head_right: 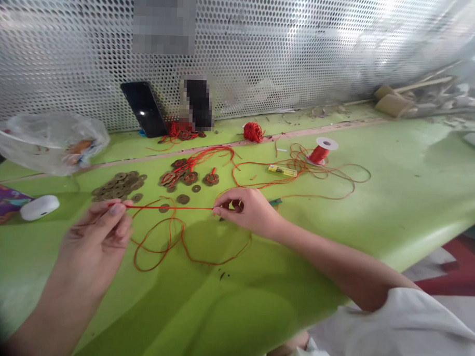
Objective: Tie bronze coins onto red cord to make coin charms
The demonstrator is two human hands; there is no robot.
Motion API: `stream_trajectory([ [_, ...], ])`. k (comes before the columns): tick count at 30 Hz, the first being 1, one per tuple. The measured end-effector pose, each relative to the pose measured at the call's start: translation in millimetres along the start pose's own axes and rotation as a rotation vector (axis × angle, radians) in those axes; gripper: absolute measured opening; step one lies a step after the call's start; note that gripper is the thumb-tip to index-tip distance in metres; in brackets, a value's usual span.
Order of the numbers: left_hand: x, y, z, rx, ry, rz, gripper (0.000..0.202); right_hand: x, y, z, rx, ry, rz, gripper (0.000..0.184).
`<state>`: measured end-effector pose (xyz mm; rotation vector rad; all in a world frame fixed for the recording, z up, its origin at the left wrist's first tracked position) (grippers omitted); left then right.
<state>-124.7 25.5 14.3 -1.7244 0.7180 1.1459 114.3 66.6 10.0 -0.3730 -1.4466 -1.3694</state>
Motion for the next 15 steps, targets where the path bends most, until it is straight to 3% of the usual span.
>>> stream_trajectory([
  [7,-10.8,12.9,4.1,-0.107,-0.086,0.008,0.035,1.8,10.4,1.0,-0.025,0.014,-0.036,0.017],
  [15,-18.6,24.7,11.6,-0.186,-0.108,-0.035,0.042,-20.7,20.4,5.1,0.009,-0.083,0.103,0.029],
])
Point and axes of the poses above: each hand's wrist, its own z-axis towards the middle knuckle, its own y-axis out of the back of the hand, x = y × z, the point moved 9 cm from there along z, towards the middle knuckle, and after that the axes turned 5 degrees about y, right-handed, at the moved point
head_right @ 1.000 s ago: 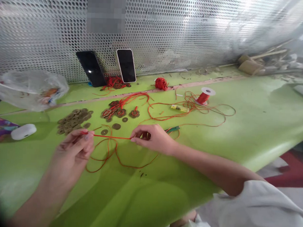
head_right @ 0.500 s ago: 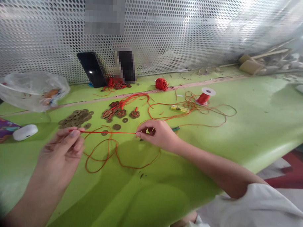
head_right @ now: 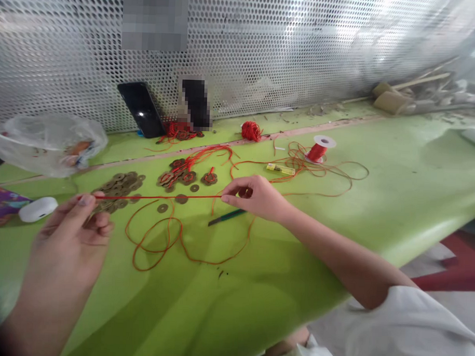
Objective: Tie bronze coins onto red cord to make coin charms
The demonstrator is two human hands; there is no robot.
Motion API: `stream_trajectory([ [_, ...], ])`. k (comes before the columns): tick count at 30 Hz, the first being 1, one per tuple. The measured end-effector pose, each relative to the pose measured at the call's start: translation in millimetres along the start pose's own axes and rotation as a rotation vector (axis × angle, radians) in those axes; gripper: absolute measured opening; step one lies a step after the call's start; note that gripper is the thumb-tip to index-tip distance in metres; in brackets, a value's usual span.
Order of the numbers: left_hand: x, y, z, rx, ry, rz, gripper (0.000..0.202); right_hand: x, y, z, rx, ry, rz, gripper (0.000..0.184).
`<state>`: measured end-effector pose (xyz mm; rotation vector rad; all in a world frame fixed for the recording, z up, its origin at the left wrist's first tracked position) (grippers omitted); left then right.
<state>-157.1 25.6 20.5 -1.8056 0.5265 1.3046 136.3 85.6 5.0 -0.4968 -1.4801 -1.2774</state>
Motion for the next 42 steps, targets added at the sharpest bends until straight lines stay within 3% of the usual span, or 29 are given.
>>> stream_trajectory([
  [7,-6.6,4.9,4.6,-0.035,-0.026,-0.053,0.037,1.5,14.4,2.6,0.009,-0.004,-0.078,0.029],
  [13,-5.4,4.8,8.0,-0.038,-0.003,-0.048,0.026,-13.7,18.7,7.2,0.16,0.005,-0.218,0.028],
  [19,6.7,0.7,5.7,-0.046,0.109,-0.039,0.025,-31.1,21.6,10.7,0.285,0.016,-0.283,0.025],
  [24,4.2,-3.0,3.5,-0.012,0.074,-0.041,0.026,-33.8,39.1,11.9,0.233,-0.007,-0.22,0.03],
  [29,3.7,-1.1,3.1,-0.054,0.09,-0.052,0.023,-35.2,54.7,8.7,0.214,-0.04,-0.282,0.029],
  [34,-1.1,2.1,2.4,-0.057,0.02,-0.037,0.018,-35.4,67.8,5.8,0.177,-0.064,-0.321,0.026],
  [42,-8.2,4.3,0.7,-0.049,-0.07,-0.019,0.016,-33.9,66.8,1.1,0.202,-0.09,-0.215,0.023],
])
Point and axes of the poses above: each hand's wrist, its own z-axis towards the middle knuckle, its own y-axis out of the back of the hand, x = y × z, the point moved 9 cm from there along z, towards the middle knuckle, and after that the axes turned 5 degrees about y, right-handed, at the moved point
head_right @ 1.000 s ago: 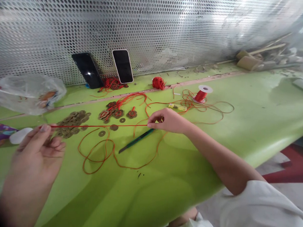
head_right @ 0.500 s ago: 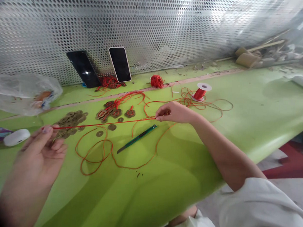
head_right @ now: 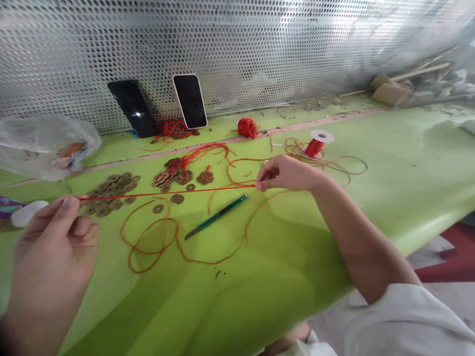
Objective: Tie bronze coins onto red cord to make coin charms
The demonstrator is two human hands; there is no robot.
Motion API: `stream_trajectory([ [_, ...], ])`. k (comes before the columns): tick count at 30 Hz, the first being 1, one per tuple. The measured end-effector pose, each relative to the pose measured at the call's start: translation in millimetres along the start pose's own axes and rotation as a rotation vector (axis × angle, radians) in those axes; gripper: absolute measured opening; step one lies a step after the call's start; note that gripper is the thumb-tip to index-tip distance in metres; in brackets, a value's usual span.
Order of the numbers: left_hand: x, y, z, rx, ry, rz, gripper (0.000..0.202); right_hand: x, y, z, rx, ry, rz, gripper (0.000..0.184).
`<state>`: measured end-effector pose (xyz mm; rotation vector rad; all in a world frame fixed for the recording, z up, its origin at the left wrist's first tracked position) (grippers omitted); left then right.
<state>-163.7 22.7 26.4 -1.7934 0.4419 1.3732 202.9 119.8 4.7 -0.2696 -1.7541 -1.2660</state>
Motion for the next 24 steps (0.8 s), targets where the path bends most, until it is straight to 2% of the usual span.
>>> stream_trajectory([
  [5,-2.8,-8.2,-5.4,0.11,-0.044,0.056,0.014,-1.6,-7.4,1.1,0.091,0.035,-0.12,0.026],
  [7,-2.0,-11.5,-8.3,0.142,-0.045,0.053,0.017,-1.1,-4.8,1.2,0.071,0.039,-0.193,0.027],
  [10,2.8,-16.5,-13.0,0.17,-0.008,0.047,0.026,9.1,0.4,3.8,-0.036,0.052,-0.285,0.027],
  [13,6.8,-21.7,-19.3,0.194,0.012,0.051,0.031,41.7,-9.6,12.2,-0.138,0.162,-0.314,0.022],
  [16,10.2,-26.5,-25.5,0.233,0.01,0.076,0.028,93.6,-45.7,24.0,-0.073,0.384,-0.208,0.016],
  [20,14.1,-28.6,-29.0,0.277,-0.013,0.105,0.021,151.3,-88.8,38.2,-0.013,0.564,-0.038,0.021],
  [22,14.9,-28.5,-29.0,0.294,-0.03,0.116,0.018,166.9,-102.8,45.3,-0.014,0.605,0.05,0.022],
  [24,15.0,-28.3,-28.3,0.306,-0.04,0.12,0.017,170.0,-112.2,53.9,-0.026,0.578,0.15,0.023],
])
Point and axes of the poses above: each hand's wrist, its own z-axis towards the middle knuckle, its own y-axis out of the back of the hand, x = y × z, the point moved 9 cm from there along z, towards the middle knuckle, and after that the axes turned 5 degrees about y, right-handed, at the moved point
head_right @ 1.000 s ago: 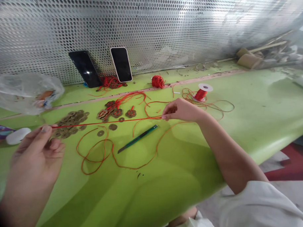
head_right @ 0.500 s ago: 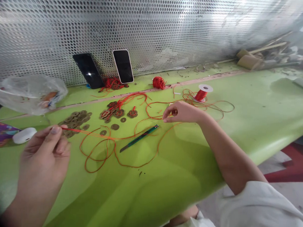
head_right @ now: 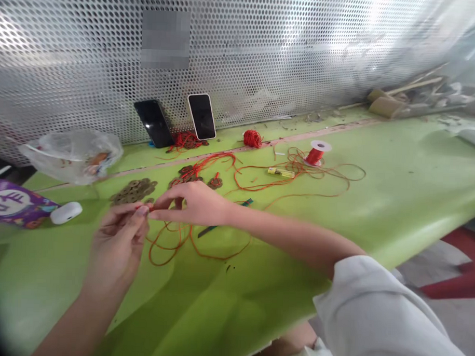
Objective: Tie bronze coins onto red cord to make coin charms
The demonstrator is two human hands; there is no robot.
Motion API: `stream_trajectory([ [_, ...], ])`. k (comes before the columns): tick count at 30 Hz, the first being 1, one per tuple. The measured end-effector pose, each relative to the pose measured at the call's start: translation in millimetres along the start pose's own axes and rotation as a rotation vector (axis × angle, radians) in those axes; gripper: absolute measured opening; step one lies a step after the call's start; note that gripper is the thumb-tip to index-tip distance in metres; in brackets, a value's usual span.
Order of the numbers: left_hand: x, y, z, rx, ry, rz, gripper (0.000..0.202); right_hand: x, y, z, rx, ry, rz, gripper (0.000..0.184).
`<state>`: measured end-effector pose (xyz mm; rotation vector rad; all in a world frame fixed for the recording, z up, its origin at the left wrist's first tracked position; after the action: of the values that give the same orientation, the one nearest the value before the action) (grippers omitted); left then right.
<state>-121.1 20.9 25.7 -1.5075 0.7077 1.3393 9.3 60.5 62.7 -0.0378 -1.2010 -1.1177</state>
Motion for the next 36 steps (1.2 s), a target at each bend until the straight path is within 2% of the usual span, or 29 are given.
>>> stream_trajectory([
  [6,-7.2,3.2,2.8,-0.046,0.004,-0.044,0.023,-18.9,-12.9,4.5,-0.029,-0.073,0.324,0.029],
  [14,-23.3,9.0,8.0,-0.104,-0.02,-0.136,0.032,-22.0,6.4,2.2,-0.083,-0.111,0.493,0.028],
  [19,-23.7,10.1,10.0,-0.109,-0.005,-0.138,0.034,-30.6,15.7,-1.5,-0.062,-0.164,0.487,0.025],
  [25,-22.3,18.0,16.5,-0.143,-0.008,-0.152,0.039,-40.1,32.5,-5.9,-0.073,-0.149,0.508,0.016],
  [29,-22.2,21.5,20.8,-0.15,-0.003,-0.163,0.04,-44.4,43.1,-11.4,-0.044,-0.172,0.46,0.017],
  [36,-23.9,24.6,22.5,-0.146,0.015,-0.173,0.041,-60.1,64.0,-39.2,-0.003,-0.264,0.372,0.022],
])
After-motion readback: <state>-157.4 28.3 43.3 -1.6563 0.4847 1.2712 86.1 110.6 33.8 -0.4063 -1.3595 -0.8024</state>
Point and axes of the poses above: each hand's wrist, its own z-axis towards the middle knuckle, its own y-axis out of the back of the hand, x = y × z, the point moved 9 cm from there along z, towards the middle knuckle, and after that the axes turned 5 degrees about y, right-handed, at the moved point
